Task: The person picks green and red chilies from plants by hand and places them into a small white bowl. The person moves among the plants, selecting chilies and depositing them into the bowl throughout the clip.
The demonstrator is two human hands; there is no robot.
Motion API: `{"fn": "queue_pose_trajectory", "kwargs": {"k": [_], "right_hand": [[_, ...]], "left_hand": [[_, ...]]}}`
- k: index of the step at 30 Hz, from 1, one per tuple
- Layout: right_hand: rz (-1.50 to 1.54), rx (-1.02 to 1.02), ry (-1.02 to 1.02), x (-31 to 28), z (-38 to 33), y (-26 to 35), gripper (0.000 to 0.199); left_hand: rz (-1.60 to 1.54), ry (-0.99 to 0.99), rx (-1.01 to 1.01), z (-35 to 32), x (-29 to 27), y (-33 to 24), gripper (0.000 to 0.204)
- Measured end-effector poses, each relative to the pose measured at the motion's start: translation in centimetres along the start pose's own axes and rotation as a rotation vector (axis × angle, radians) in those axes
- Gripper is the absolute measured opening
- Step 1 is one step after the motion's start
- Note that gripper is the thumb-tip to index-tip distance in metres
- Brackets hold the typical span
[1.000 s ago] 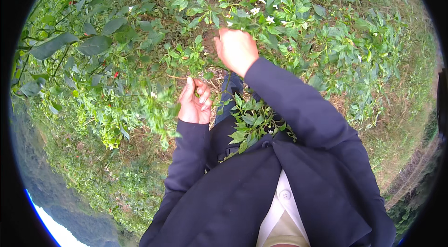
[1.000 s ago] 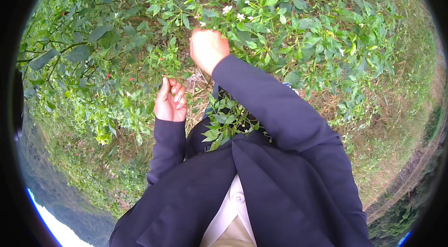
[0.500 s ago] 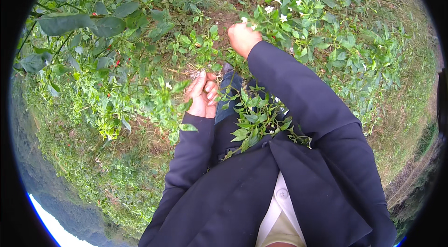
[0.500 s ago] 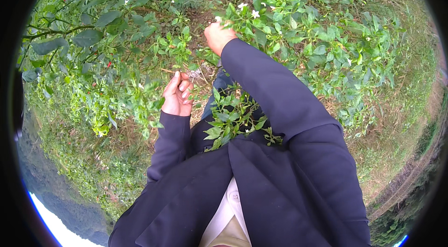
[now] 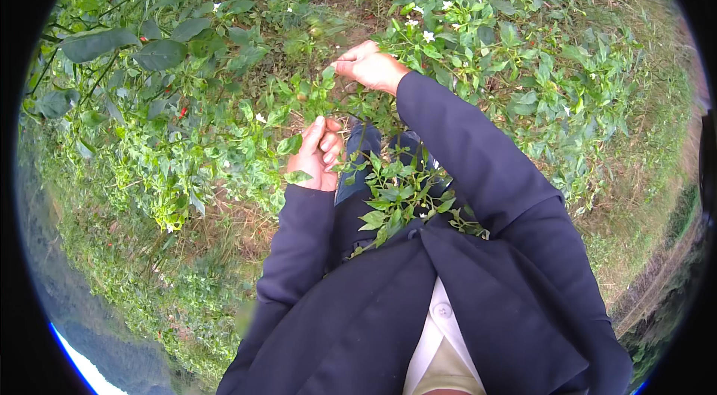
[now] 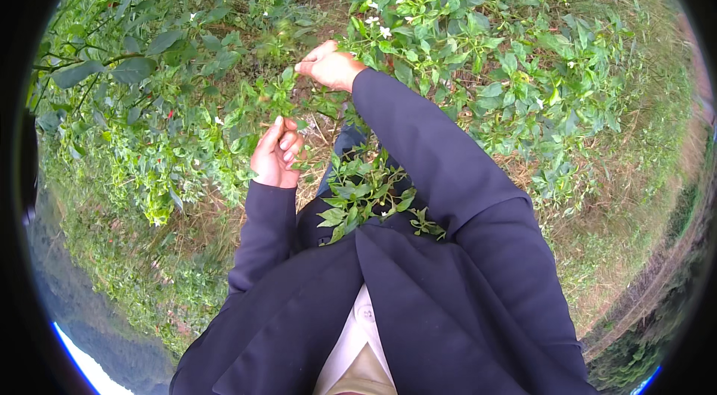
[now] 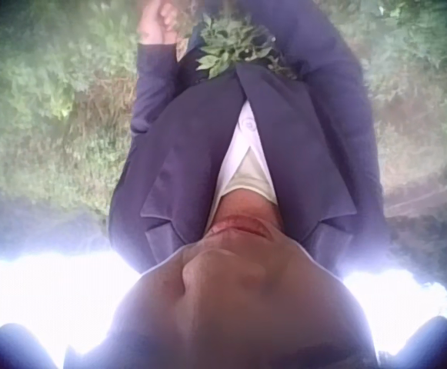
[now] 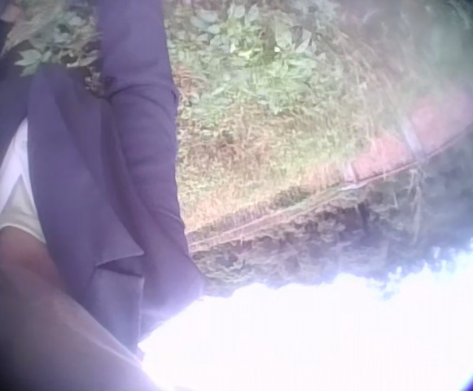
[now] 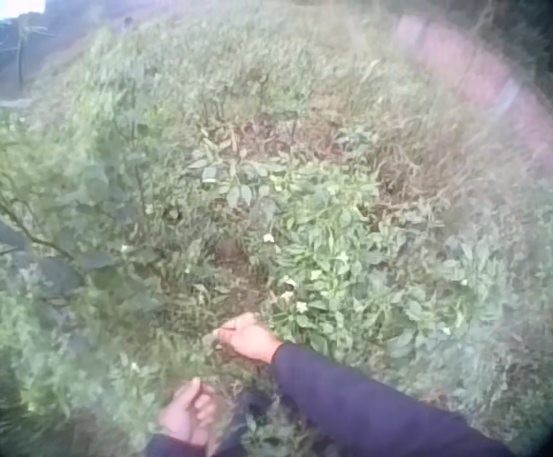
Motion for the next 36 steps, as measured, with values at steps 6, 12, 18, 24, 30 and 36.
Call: {"fn": "queue_pose_trajectory", "kwargs": {"k": [6, 12, 18, 24, 30, 36], "right_hand": [[1.040, 0.081, 0.384, -3.3, -6.7, 2.4, 0.025], [1.445, 0.136, 0.376, -5.3, -14.7, 2.8, 0.029], [1.094, 0.127, -0.003, -11.4, -17.2, 5.3, 0.030], [0.824, 0.230, -0.265, -13.2, -17.2, 5.5, 0.028], [-0.253, -0.045, -0.574, -15.0, -14.6, 5.0, 0.021], [-0.803, 0.064, -0.254, -11.1, -17.3, 0.6, 0.016]], "left_hand": [[-0.002, 0.031, -0.019, -0.4, 2.0, -1.4, 0.022], [0.387, 0.106, 0.027, 2.9, 5.4, -0.6, 0.025], [0.649, 0.049, 0.401, 10.0, 8.7, 1.4, 0.042], [0.816, 0.154, 0.520, 11.9, 10.6, 0.8, 0.030], [0.504, 0.260, 0.212, 7.5, 12.1, 0.8, 0.017], [0.298, 0.325, -0.087, 2.1, 10.3, 2.6, 0.011]]}}
Point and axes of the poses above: each hand's wrist, its own z-axis towards the middle knuckle, its own x-axis out of the palm, y = z × x, the point moved 2 cm from there along z, towards the middle knuckle, and after that the axes turned 13 degrees about -z, right-handed, at the moved point
